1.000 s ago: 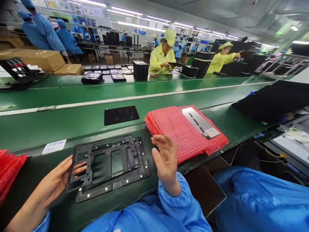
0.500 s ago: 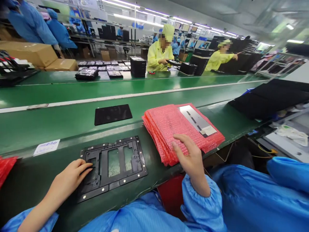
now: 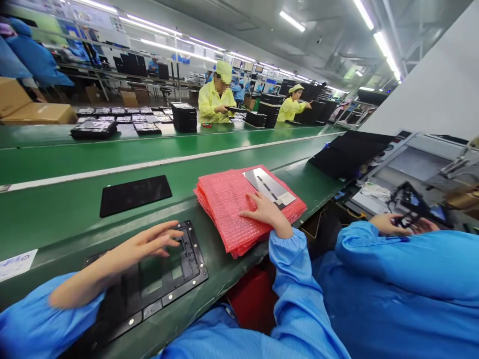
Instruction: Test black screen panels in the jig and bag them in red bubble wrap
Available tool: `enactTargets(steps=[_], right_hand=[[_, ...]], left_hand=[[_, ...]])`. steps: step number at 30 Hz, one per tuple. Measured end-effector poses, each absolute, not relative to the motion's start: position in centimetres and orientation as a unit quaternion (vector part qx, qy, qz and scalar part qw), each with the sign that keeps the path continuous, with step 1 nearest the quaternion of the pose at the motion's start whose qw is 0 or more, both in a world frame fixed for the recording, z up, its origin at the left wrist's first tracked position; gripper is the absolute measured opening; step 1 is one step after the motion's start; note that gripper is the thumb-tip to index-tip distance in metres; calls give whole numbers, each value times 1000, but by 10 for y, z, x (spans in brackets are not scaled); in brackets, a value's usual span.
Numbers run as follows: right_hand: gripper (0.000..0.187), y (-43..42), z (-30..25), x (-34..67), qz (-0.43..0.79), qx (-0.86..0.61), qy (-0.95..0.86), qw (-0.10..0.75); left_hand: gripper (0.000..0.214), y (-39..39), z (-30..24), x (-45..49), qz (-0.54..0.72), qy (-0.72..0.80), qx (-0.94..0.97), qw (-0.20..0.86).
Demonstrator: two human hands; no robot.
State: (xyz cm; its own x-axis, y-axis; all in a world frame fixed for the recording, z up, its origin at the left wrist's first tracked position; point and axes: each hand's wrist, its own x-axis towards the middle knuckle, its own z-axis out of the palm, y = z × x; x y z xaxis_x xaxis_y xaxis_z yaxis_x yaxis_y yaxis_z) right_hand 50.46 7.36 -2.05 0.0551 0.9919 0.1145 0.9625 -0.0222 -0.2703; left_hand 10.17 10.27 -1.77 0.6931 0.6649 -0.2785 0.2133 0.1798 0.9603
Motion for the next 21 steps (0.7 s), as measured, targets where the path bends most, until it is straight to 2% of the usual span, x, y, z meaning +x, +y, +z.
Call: enactTargets(steps=[5, 9, 13, 16, 19, 21], right_hand=[[82, 85, -16, 503, 36, -696, -699, 159], [82, 87, -17, 485, 32, -682, -708, 180], [79, 79, -19, 456, 58, -652, -725, 215], [66, 66, -21, 434, 158, -621, -695, 328], [69, 50, -25, 406, 344, -540, -578, 506], [70, 39, -28, 382, 493, -444, -479, 575]], left_hand=[[44, 131, -44, 201, 251, 266, 413, 834], [37, 129, -56, 245, 308, 240, 380, 838], [34, 116, -47, 234, 330, 254, 362, 834], [32, 110, -35, 199, 338, 281, 347, 829], [37, 98, -21, 155, 355, 318, 326, 816], [50, 84, -13, 129, 374, 347, 305, 804]])
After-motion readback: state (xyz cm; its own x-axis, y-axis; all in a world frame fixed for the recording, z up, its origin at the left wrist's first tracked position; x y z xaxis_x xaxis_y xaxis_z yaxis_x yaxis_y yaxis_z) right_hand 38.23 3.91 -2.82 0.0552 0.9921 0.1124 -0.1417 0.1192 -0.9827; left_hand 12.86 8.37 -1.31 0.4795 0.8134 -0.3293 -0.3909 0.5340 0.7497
